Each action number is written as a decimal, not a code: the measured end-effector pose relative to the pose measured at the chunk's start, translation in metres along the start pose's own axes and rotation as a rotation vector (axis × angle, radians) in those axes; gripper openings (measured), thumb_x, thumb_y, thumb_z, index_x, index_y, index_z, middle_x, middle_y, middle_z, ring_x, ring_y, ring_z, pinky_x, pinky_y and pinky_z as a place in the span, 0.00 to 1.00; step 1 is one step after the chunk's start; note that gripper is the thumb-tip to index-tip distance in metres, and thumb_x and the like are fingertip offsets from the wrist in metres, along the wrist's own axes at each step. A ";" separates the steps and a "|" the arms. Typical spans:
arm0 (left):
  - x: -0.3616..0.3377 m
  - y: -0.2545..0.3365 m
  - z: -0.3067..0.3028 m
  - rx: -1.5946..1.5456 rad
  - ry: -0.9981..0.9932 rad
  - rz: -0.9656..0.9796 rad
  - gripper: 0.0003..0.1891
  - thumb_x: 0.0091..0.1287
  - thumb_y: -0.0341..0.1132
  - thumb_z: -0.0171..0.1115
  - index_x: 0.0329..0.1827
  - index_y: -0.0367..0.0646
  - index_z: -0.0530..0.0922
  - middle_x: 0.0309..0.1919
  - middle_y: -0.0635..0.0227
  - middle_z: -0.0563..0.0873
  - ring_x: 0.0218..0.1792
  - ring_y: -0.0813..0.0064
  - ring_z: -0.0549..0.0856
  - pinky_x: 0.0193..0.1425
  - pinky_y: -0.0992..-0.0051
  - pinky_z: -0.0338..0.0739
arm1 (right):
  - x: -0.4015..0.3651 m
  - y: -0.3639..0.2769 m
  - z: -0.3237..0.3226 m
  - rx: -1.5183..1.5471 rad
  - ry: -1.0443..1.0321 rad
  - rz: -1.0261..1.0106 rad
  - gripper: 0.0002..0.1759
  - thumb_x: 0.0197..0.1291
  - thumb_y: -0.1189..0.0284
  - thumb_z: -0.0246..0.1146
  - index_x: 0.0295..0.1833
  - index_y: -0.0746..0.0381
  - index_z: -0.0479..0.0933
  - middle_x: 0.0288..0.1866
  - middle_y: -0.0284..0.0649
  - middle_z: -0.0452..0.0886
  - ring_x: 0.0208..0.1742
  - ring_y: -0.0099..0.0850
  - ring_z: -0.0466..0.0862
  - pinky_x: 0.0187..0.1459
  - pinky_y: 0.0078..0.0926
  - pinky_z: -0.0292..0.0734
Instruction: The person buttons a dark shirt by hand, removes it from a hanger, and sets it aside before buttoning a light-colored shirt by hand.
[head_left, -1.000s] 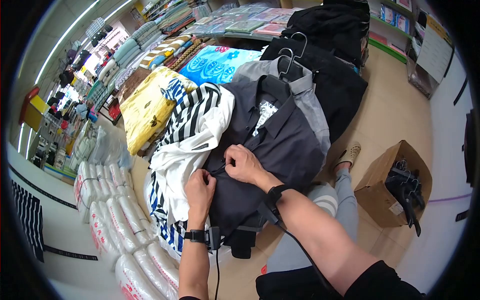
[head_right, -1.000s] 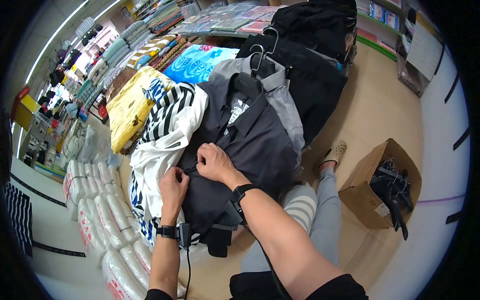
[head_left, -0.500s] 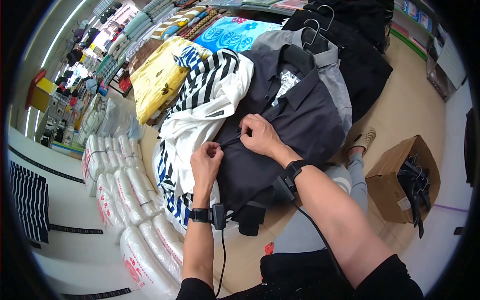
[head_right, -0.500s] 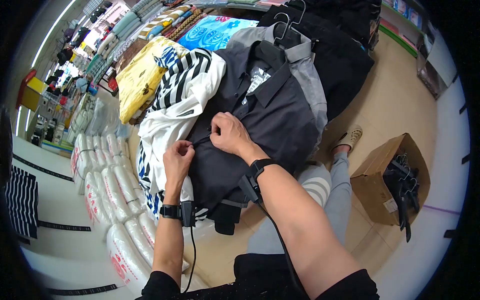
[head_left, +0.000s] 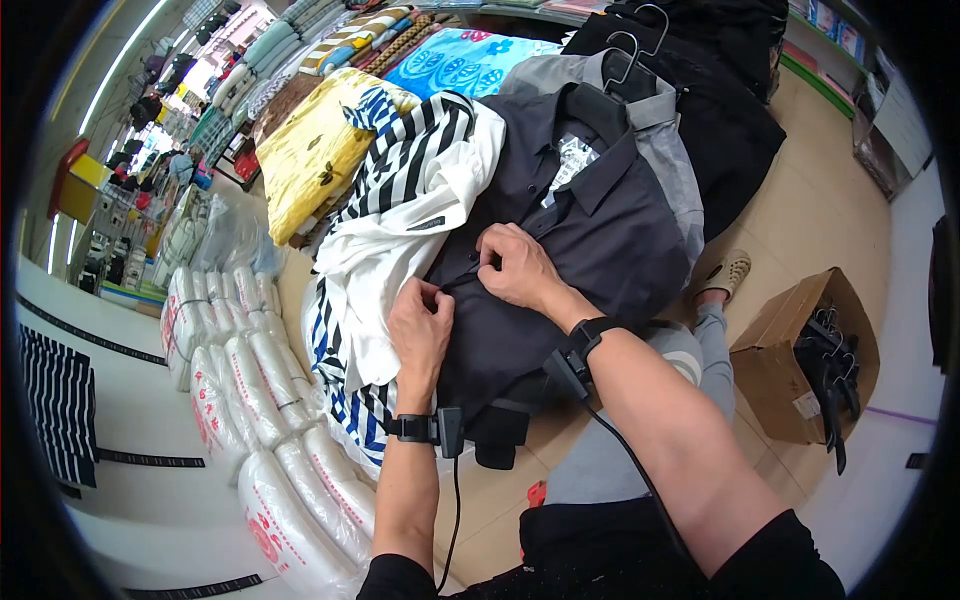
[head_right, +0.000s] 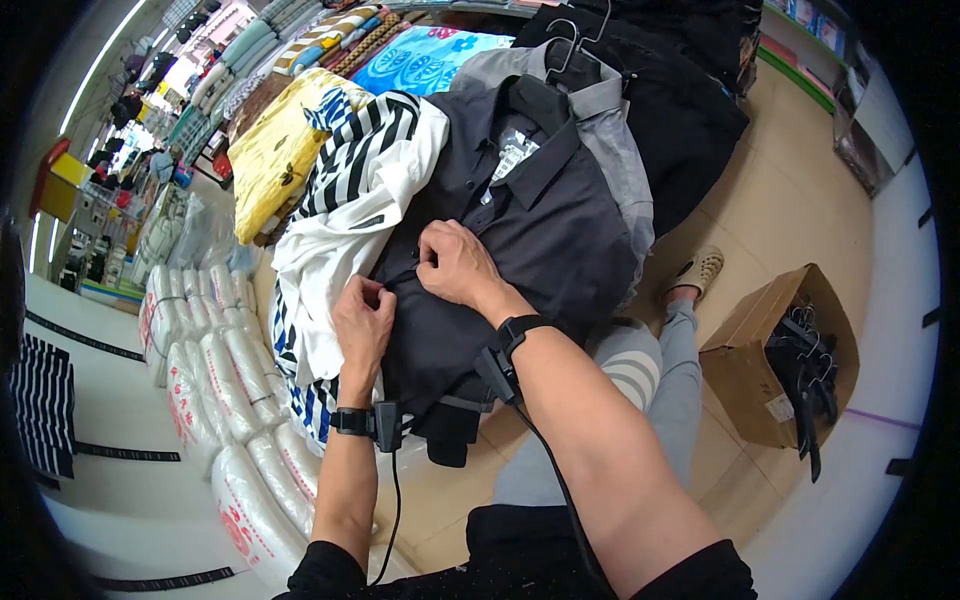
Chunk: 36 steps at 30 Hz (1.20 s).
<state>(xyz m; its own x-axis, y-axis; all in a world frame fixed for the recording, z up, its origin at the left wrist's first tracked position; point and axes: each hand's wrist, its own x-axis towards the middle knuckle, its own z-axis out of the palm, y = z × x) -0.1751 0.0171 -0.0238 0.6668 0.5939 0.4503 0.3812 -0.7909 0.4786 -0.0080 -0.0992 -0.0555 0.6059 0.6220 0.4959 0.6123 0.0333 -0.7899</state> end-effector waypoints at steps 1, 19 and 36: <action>0.000 -0.002 -0.001 -0.023 -0.032 -0.016 0.07 0.67 0.30 0.71 0.41 0.34 0.85 0.30 0.57 0.90 0.30 0.64 0.90 0.40 0.66 0.83 | 0.000 0.000 0.000 -0.001 0.005 -0.002 0.03 0.55 0.76 0.65 0.32 0.64 0.79 0.40 0.45 0.84 0.49 0.49 0.83 0.56 0.45 0.81; -0.012 -0.011 -0.006 -0.346 -0.061 -0.212 0.07 0.75 0.30 0.71 0.48 0.33 0.89 0.34 0.68 0.92 0.36 0.83 0.89 0.45 0.79 0.82 | -0.001 0.001 0.003 -0.020 0.018 -0.025 0.02 0.55 0.76 0.65 0.32 0.63 0.79 0.40 0.44 0.84 0.50 0.48 0.83 0.57 0.45 0.80; -0.021 -0.011 0.012 -0.306 0.086 -0.201 0.10 0.75 0.31 0.71 0.51 0.33 0.87 0.36 0.62 0.93 0.38 0.75 0.90 0.47 0.74 0.84 | -0.006 -0.029 0.018 -0.222 -0.019 -0.394 0.12 0.57 0.72 0.71 0.47 0.60 0.87 0.49 0.40 0.86 0.61 0.44 0.82 0.69 0.45 0.73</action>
<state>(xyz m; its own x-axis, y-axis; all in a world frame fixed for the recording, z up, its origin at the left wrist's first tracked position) -0.1857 0.0115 -0.0471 0.5373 0.7529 0.3800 0.2809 -0.5846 0.7612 -0.0381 -0.0898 -0.0416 0.2969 0.6101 0.7346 0.8897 0.1028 -0.4448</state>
